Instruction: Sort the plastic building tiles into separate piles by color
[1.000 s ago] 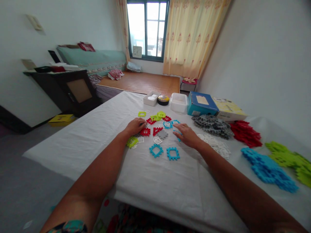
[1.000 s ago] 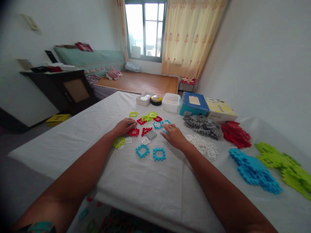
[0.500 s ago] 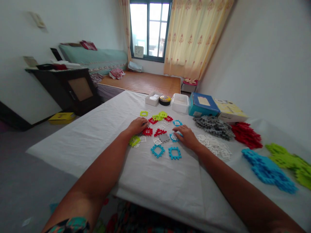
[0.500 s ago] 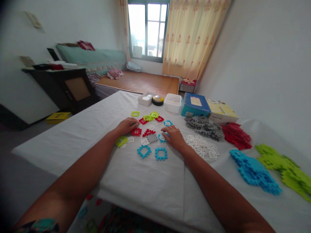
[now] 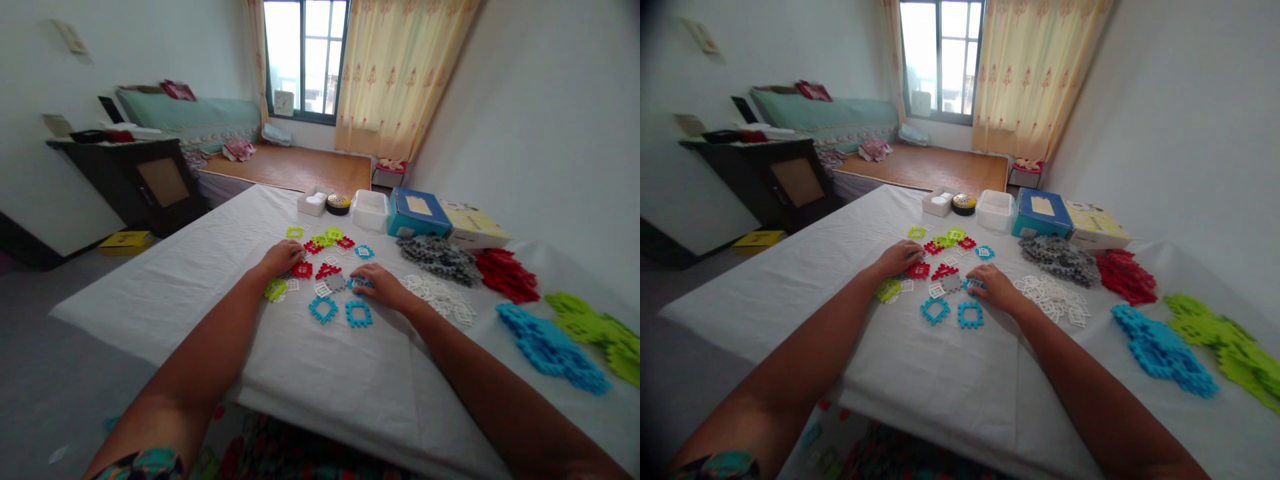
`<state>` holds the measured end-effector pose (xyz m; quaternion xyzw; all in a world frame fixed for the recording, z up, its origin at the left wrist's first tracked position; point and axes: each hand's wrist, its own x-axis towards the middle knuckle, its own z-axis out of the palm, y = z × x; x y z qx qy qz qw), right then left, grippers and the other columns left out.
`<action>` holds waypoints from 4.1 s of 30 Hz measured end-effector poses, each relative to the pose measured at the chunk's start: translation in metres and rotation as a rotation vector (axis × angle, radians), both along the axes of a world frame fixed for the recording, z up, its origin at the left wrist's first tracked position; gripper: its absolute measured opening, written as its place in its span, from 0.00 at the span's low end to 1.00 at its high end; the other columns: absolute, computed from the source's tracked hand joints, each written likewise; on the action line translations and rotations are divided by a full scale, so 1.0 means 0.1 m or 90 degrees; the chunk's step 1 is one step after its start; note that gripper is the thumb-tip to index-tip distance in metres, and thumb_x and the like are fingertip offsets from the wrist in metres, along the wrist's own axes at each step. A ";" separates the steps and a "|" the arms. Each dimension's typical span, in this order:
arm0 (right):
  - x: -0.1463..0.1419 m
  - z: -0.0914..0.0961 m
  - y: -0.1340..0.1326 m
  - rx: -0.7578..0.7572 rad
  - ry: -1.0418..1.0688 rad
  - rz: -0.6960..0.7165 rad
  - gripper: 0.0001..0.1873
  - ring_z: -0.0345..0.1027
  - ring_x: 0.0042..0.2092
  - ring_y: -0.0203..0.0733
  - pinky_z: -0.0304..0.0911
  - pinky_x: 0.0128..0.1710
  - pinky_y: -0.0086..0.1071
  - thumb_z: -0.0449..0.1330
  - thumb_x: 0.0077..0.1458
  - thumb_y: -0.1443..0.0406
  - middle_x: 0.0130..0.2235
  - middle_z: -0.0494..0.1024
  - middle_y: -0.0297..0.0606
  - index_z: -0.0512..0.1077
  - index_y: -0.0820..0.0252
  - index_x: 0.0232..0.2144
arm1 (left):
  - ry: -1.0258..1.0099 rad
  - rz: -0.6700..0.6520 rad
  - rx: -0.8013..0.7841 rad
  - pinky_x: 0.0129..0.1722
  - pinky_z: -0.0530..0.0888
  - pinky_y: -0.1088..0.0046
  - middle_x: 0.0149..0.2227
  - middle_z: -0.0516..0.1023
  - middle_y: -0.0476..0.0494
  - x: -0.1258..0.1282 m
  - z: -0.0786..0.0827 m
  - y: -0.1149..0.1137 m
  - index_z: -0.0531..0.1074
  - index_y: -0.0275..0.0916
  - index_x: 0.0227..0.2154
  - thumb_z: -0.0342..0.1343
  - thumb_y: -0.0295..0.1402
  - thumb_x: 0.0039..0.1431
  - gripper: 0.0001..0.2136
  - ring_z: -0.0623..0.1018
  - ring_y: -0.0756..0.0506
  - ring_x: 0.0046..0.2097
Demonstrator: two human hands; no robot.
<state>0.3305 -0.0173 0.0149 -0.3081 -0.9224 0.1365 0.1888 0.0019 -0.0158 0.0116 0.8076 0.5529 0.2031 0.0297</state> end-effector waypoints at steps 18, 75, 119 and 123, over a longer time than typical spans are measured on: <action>0.02 -0.04 0.04 -0.049 0.026 -0.127 0.16 0.71 0.38 0.39 0.67 0.42 0.34 0.65 0.52 0.64 0.42 0.77 0.41 0.76 0.59 0.45 | 0.000 0.001 -0.002 0.53 0.69 0.66 0.44 0.80 0.43 0.00 0.01 0.01 0.78 0.42 0.38 0.45 0.39 0.63 0.16 0.76 0.44 0.47; 0.02 0.08 -0.09 -0.003 -0.081 -0.044 0.20 0.68 0.48 0.46 0.64 0.50 0.37 0.63 0.46 0.71 0.47 0.72 0.46 0.74 0.62 0.44 | -0.005 -0.020 0.010 0.53 0.70 0.66 0.44 0.80 0.42 -0.02 -0.03 0.03 0.78 0.40 0.39 0.45 0.39 0.64 0.16 0.76 0.44 0.48; 0.08 -0.02 0.26 0.055 -0.085 -0.165 0.14 0.68 0.49 0.46 0.61 0.52 0.38 0.58 0.60 0.62 0.47 0.78 0.46 0.76 0.60 0.46 | -0.004 -0.003 0.000 0.53 0.70 0.65 0.45 0.80 0.43 -0.01 -0.01 0.01 0.78 0.42 0.39 0.46 0.39 0.63 0.15 0.75 0.44 0.48; 0.06 0.02 0.23 0.037 -0.096 -0.163 0.14 0.70 0.48 0.46 0.62 0.52 0.38 0.55 0.62 0.63 0.46 0.80 0.43 0.78 0.57 0.44 | 0.001 -0.002 0.004 0.53 0.70 0.65 0.45 0.80 0.43 -0.02 -0.01 0.01 0.78 0.42 0.40 0.46 0.39 0.63 0.15 0.75 0.44 0.48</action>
